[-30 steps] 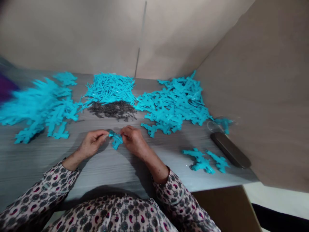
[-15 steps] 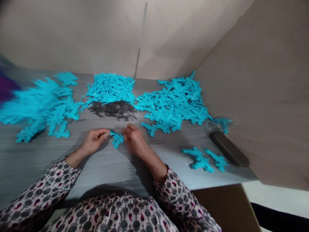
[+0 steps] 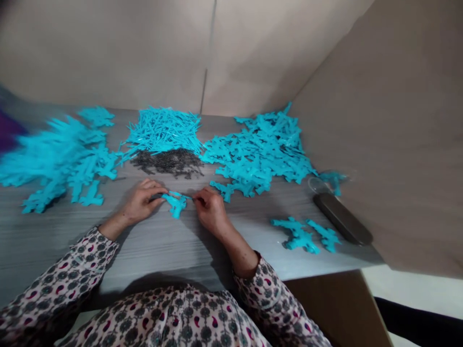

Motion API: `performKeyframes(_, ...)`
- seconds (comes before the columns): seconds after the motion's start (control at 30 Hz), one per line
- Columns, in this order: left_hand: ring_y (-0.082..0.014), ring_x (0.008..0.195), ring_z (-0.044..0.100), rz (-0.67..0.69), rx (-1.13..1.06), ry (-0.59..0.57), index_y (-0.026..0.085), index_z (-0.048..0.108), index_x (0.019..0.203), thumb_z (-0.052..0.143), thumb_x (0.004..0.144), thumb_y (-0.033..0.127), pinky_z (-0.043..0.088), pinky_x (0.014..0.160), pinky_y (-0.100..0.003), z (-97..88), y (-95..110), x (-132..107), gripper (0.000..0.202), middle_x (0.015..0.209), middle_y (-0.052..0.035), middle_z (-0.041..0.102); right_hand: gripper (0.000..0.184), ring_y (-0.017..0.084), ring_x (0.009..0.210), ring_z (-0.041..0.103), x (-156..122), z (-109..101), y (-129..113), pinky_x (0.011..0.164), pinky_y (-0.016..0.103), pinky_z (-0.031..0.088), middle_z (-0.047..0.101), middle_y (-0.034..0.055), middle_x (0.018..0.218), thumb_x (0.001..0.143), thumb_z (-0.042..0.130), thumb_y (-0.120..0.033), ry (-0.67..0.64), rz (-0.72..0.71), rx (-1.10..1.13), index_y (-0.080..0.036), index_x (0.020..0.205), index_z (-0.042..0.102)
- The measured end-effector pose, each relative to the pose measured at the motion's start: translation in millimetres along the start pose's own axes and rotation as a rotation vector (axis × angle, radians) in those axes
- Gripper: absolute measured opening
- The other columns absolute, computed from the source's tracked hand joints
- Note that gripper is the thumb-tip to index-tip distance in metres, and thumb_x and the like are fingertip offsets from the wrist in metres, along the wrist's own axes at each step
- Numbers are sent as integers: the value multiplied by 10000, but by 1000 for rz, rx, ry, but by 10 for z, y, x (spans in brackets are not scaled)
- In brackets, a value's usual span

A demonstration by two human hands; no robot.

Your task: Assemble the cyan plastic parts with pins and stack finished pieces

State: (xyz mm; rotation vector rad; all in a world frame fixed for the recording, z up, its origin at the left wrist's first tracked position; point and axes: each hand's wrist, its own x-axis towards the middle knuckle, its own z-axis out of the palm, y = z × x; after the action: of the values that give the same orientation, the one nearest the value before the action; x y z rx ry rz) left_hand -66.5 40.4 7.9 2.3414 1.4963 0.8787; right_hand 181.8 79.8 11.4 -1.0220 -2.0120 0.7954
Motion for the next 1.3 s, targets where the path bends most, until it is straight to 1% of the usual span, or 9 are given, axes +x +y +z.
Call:
performKeyframes(0.07,-224,868,582,-24,11,26,186,708,953,606,896,270,462,788,-371,27,18,-28,144,906,-79,684,160,133,587,508,-11,53,-7,547,244,355,566,10,664,779,531,-87,-9,17,1,-172,701,642)
performKeyframes(0.17,-219,834,569,-24,34,55,181,712,944,599,911,306,446,747,-353,46,50,-73,172,873,-75,676,157,131,594,513,-19,99,-11,548,242,350,568,12,688,789,523,-87,-37,21,-11,-172,715,634)
performKeyframes(0.33,-216,824,554,-43,81,24,188,721,954,569,934,355,424,738,-346,40,93,-93,227,840,-68,658,172,136,613,521,17,99,14,572,253,357,567,25,716,802,499,-79,-106,-29,-70,-167,719,621)
performKeyframes(0.5,-209,794,543,-58,88,1,189,727,956,579,928,345,410,721,-339,14,109,-84,217,812,-64,639,186,156,669,549,68,77,35,625,264,389,582,38,735,814,490,-70,-166,-77,-148,-171,736,624)
performKeyframes(0.8,-217,820,537,-76,94,-14,186,727,972,586,918,294,410,751,-351,17,125,-96,185,837,-69,639,197,179,754,587,152,34,-19,683,268,401,616,65,778,829,487,-54,-286,-71,-294,-154,750,637)
performKeyframes(1.0,-220,813,526,-83,103,-24,183,726,982,549,939,319,408,729,-351,18,132,-90,228,825,-71,627,216,176,729,566,198,26,-75,661,265,377,604,77,774,845,481,-51,-322,-88,-358,-143,713,624)
performKeyframes(1.1,-221,813,525,-84,111,-25,182,728,973,549,939,313,407,727,-352,21,136,-87,224,815,-71,625,222,169,728,556,206,27,-93,657,259,365,595,75,778,826,474,-18,-335,-110,-372,-144,719,621)
performKeyframes(1.3,-211,809,531,-84,106,-10,188,725,971,556,933,312,418,741,-354,20,143,-95,213,832,-69,634,229,158,696,525,205,29,-93,627,256,337,566,66,758,791,472,18,-355,-100,-394,-148,699,601)
